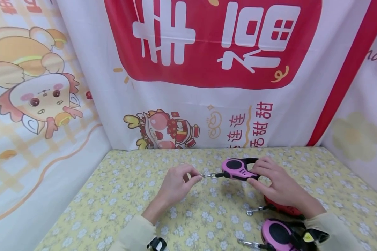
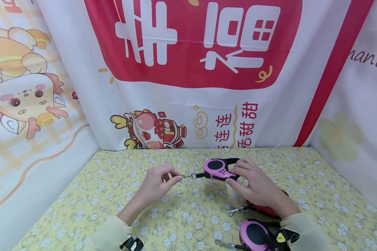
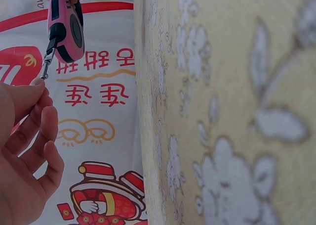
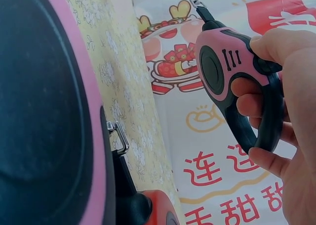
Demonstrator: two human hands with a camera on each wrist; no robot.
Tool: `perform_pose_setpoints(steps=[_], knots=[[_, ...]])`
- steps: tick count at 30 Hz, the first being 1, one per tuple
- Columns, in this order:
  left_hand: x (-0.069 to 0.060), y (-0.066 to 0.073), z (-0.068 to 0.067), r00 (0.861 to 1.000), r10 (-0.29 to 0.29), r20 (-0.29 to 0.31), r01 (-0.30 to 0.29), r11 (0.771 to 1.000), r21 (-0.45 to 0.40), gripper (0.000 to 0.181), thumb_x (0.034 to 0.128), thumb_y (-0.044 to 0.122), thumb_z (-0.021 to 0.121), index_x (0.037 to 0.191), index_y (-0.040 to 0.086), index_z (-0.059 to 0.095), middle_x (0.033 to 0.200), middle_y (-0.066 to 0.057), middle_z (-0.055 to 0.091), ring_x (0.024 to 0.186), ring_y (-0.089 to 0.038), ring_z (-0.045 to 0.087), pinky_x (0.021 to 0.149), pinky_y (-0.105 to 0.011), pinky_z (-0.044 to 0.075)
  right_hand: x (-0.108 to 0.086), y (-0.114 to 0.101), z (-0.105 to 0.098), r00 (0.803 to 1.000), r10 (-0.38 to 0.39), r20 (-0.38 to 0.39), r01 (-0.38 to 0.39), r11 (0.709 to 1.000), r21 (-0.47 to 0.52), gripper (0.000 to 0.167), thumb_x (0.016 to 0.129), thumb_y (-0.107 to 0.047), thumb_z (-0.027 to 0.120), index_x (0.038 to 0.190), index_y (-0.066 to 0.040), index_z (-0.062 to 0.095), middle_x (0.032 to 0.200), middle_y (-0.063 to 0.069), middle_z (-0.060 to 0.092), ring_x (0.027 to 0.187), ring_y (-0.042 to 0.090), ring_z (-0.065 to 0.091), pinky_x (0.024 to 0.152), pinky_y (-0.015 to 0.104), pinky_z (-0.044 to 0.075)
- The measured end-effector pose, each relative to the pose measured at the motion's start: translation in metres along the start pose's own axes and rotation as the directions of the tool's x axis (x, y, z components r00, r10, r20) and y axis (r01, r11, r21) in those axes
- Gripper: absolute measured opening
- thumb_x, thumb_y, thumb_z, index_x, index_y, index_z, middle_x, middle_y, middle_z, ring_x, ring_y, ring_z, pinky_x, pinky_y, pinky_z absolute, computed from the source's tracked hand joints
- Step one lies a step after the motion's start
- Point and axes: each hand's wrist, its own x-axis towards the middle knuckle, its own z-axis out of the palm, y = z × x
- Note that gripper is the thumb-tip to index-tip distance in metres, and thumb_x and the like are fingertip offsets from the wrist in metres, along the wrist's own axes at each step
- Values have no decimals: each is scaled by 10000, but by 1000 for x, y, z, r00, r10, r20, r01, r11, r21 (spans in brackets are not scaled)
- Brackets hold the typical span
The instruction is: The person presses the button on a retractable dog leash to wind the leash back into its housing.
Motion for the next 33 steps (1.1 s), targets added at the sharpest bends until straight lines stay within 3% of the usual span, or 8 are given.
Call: perform_pose_setpoints(steps=[20, 25, 33], knots=[[0, 1, 0, 998, -14, 54, 16, 999, -30, 38, 996, 266, 764, 991, 233, 783, 943, 92, 754, 712, -38, 600, 655, -206, 524, 1, 1, -1, 999, -27, -19, 27, 1000, -1, 184, 886, -131, 834, 1051, -197, 785, 1062, -99, 674, 1006, 62, 542, 806, 360, 545], [0, 0, 1, 996, -40, 78, 43, 998, -42, 182, 998, 271, 760, 1168, 206, 764, 1121, 38, 778, 871, -86, 679, 735, -221, 553, -1, 6, -4, 999, -19, -26, 19, 1000, -3, 183, 888, -118, 830, 1046, -198, 783, 1056, -98, 684, 1014, 69, 541, 804, 365, 540], [4, -1, 6, 984, -56, 170, 72, 993, -91, 458, 1019, 307, 727, 1451, 199, 623, 1455, -12, 663, 1253, -267, 663, 937, -468, 613, -7, 26, -15, 997, 66, 31, -64, 996, -55, 155, 920, -184, 818, 1073, -179, 796, 1097, -44, 715, 1042, 141, 583, 837, 462, 560]])
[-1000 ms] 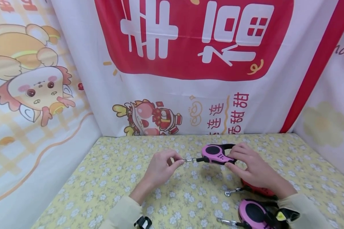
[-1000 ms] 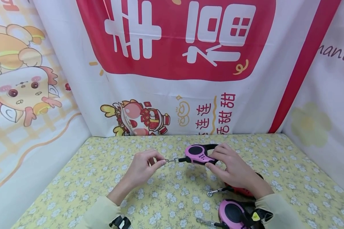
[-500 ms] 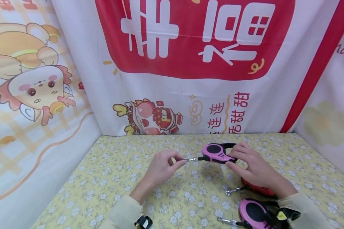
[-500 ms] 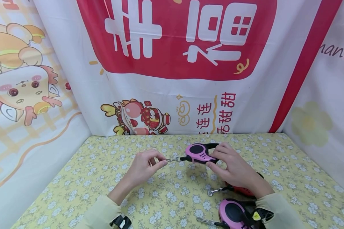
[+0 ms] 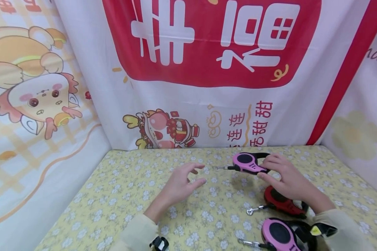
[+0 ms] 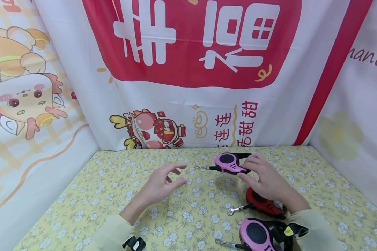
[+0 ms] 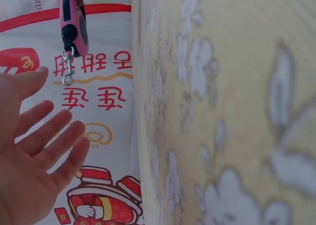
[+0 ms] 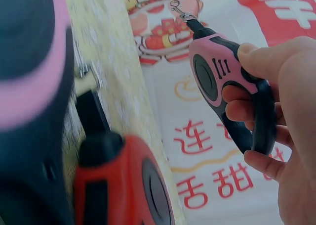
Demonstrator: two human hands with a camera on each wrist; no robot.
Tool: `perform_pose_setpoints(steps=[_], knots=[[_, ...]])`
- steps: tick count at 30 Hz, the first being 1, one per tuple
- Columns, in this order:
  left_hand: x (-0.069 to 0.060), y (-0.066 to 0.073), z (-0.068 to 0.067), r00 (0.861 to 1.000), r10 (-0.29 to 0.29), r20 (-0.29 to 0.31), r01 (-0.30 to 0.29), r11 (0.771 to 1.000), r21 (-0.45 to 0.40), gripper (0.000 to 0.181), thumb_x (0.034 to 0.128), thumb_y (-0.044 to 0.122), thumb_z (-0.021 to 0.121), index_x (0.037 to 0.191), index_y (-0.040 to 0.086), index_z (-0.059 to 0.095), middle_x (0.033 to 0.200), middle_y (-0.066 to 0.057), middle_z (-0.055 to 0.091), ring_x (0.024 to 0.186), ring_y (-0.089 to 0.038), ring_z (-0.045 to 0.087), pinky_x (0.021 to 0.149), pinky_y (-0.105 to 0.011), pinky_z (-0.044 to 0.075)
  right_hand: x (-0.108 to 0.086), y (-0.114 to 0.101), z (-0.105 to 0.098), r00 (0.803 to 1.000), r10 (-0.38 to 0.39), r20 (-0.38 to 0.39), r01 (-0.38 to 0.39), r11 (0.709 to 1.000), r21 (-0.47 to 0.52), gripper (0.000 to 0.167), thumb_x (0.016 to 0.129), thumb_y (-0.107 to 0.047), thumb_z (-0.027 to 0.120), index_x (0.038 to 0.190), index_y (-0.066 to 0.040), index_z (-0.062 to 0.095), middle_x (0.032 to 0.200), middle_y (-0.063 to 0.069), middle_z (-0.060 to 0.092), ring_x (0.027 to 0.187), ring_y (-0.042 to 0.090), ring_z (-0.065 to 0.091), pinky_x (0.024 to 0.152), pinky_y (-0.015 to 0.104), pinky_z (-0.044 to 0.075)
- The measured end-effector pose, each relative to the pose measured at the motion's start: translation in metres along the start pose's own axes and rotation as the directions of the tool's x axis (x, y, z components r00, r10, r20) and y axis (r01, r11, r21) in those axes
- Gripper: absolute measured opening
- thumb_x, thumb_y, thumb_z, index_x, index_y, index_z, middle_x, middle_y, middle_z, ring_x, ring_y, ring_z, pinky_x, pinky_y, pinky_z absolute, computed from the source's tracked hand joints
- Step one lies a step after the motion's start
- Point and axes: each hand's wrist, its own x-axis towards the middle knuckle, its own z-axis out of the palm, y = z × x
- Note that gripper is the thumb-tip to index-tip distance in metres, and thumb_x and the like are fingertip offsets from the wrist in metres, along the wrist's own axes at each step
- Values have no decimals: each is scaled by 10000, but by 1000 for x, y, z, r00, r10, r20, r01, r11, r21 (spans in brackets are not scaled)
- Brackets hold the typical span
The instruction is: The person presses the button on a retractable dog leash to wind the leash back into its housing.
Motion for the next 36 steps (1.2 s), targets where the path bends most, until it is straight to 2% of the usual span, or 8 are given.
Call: perform_pose_setpoints(steps=[3, 11, 17, 20, 24, 28, 32, 36], knots=[[4, 2, 4, 999, -1, 34, 1, 1000, 3, 517, 1029, 340, 707, 1510, 208, 571, 1530, -20, 607, 1319, -273, 632, 1000, -501, 594, -2, 11, -5, 998, 54, 40, -53, 998, -14, 199, 939, -221, 804, 1115, -129, 797, 1147, 32, 734, 1080, 219, 618, 874, 531, 566], [19, 11, 21, 988, -69, 138, 78, 995, -60, 625, 1039, 426, 672, 1607, 322, 434, 1636, 59, 489, 1453, -238, 528, 1130, -511, 515, -10, 42, -9, 982, 126, 142, -121, 992, -43, 308, 961, -268, 780, 1170, -42, 788, 1191, 134, 734, 1134, 342, 640, 935, 617, 540], [34, 17, 35, 975, -113, 193, 131, 988, -83, 668, 1011, 496, 691, 1606, 403, 400, 1662, 101, 447, 1479, -216, 502, 1179, -523, 470, -16, 58, -5, 956, 182, 230, -171, 983, -69, 396, 987, -315, 757, 1259, -27, 762, 1264, 181, 723, 1185, 381, 632, 965, 639, 535], [40, 20, 41, 972, -104, 212, 121, 990, -70, 681, 1008, 499, 691, 1612, 389, 395, 1671, 98, 438, 1477, -220, 507, 1182, -516, 468, -18, 65, -3, 941, 204, 271, -191, 979, -73, 412, 997, -342, 746, 1274, -37, 759, 1278, 198, 718, 1202, 401, 632, 977, 648, 531], [46, 24, 50, 966, -93, 240, 106, 994, -42, 685, 1009, 510, 680, 1616, 389, 387, 1674, 100, 436, 1471, -212, 514, 1172, -513, 477, -17, 73, -6, 908, 242, 341, -232, 970, -70, 429, 997, -389, 739, 1256, -49, 768, 1308, 227, 704, 1251, 448, 609, 1010, 670, 510], [50, 29, 58, 960, -74, 271, 80, 997, -12, 690, 1018, 512, 664, 1627, 383, 368, 1685, 101, 420, 1468, -203, 520, 1176, -495, 479, -15, 79, -10, 896, 230, 381, -224, 973, -60, 378, 978, -379, 764, 1196, -71, 792, 1273, 200, 725, 1262, 471, 594, 1016, 675, 503], [53, 33, 65, 953, -64, 295, 65, 998, 7, 703, 1026, 514, 652, 1641, 346, 357, 1690, 91, 415, 1477, -204, 517, 1193, -468, 467, -12, 85, -12, 886, 204, 417, -192, 979, -71, 224, 952, -369, 795, 1059, -173, 814, 1106, 34, 754, 1168, 384, 628, 959, 610, 534], [54, 35, 71, 951, -72, 301, 63, 997, 38, 693, 1024, 542, 643, 1633, 351, 372, 1670, 74, 448, 1472, -205, 517, 1191, -464, 469, -9, 89, -10, 856, 219, 469, -195, 976, -101, 170, 915, -370, 828, 990, -218, 809, 1035, -47, 732, 1107, 318, 620, 926, 573, 531]])
